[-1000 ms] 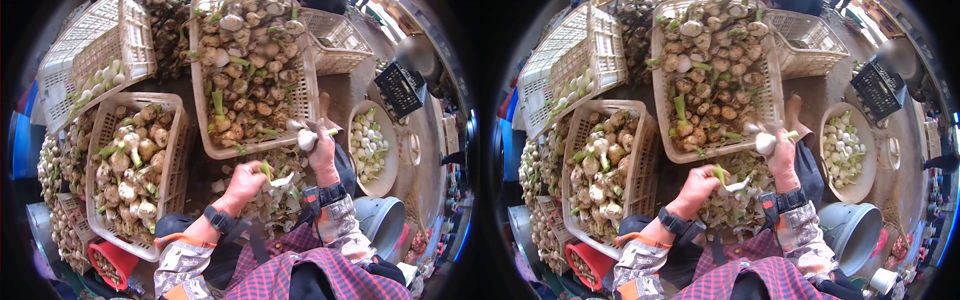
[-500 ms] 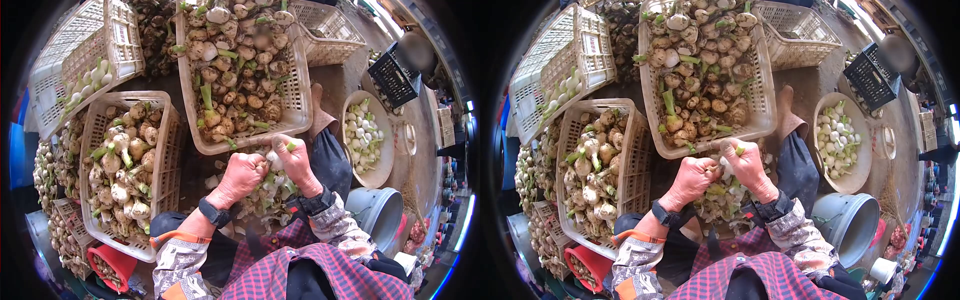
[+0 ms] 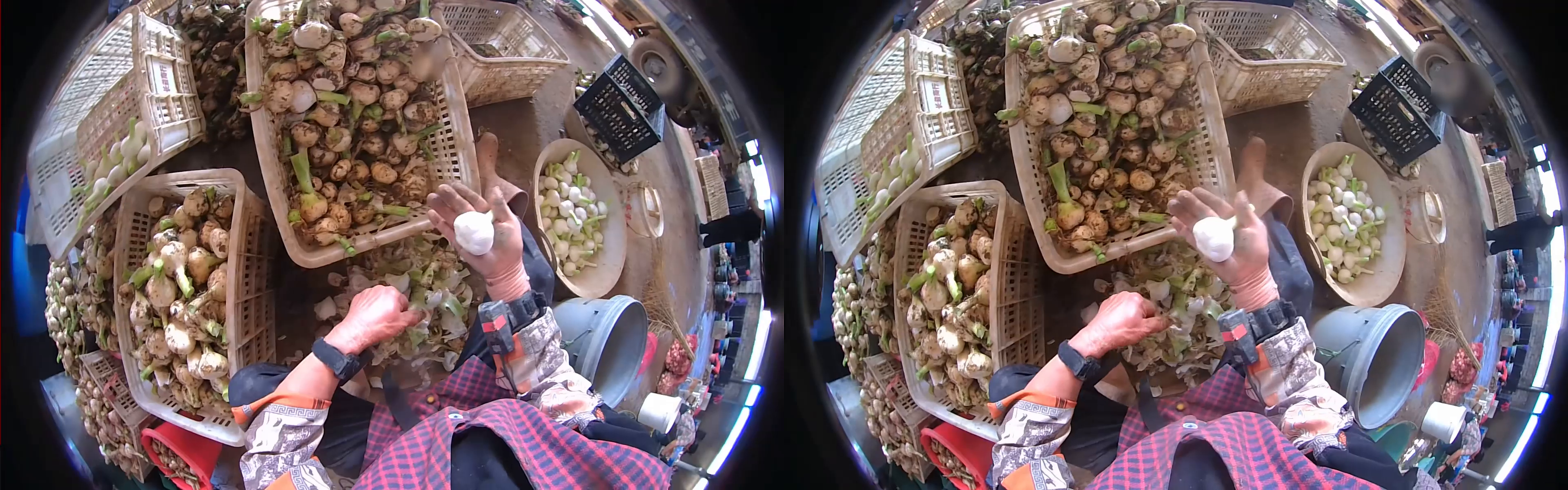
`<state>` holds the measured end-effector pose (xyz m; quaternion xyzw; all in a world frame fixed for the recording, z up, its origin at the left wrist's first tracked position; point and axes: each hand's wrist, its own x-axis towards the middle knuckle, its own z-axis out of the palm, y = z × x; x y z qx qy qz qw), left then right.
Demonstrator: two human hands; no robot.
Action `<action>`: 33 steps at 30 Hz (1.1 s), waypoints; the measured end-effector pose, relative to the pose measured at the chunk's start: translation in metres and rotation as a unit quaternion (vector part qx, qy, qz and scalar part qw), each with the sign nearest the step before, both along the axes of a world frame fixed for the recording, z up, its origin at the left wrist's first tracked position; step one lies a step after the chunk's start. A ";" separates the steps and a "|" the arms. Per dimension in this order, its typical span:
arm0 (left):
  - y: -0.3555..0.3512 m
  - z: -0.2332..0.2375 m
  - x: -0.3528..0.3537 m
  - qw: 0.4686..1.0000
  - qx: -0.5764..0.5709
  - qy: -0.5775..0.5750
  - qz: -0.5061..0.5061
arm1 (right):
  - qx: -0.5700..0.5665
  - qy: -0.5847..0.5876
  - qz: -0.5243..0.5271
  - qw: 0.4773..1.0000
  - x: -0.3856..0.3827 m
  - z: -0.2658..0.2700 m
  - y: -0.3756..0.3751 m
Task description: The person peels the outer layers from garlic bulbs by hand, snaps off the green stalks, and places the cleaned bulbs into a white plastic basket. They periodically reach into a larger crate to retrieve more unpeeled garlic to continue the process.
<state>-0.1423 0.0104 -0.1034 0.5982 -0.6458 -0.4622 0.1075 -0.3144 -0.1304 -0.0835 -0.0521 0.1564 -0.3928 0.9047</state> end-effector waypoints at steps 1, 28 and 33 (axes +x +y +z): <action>-0.002 0.007 0.000 1.000 -0.014 0.019 0.014 | -0.002 0.012 -0.003 1.000 0.001 0.001 0.003; -0.021 0.020 0.019 0.877 -0.401 -0.072 0.254 | -0.592 0.592 0.239 0.492 0.068 0.056 -0.014; -0.015 0.045 0.019 0.846 -0.194 0.296 0.398 | -0.528 0.488 0.147 0.679 0.059 0.075 0.031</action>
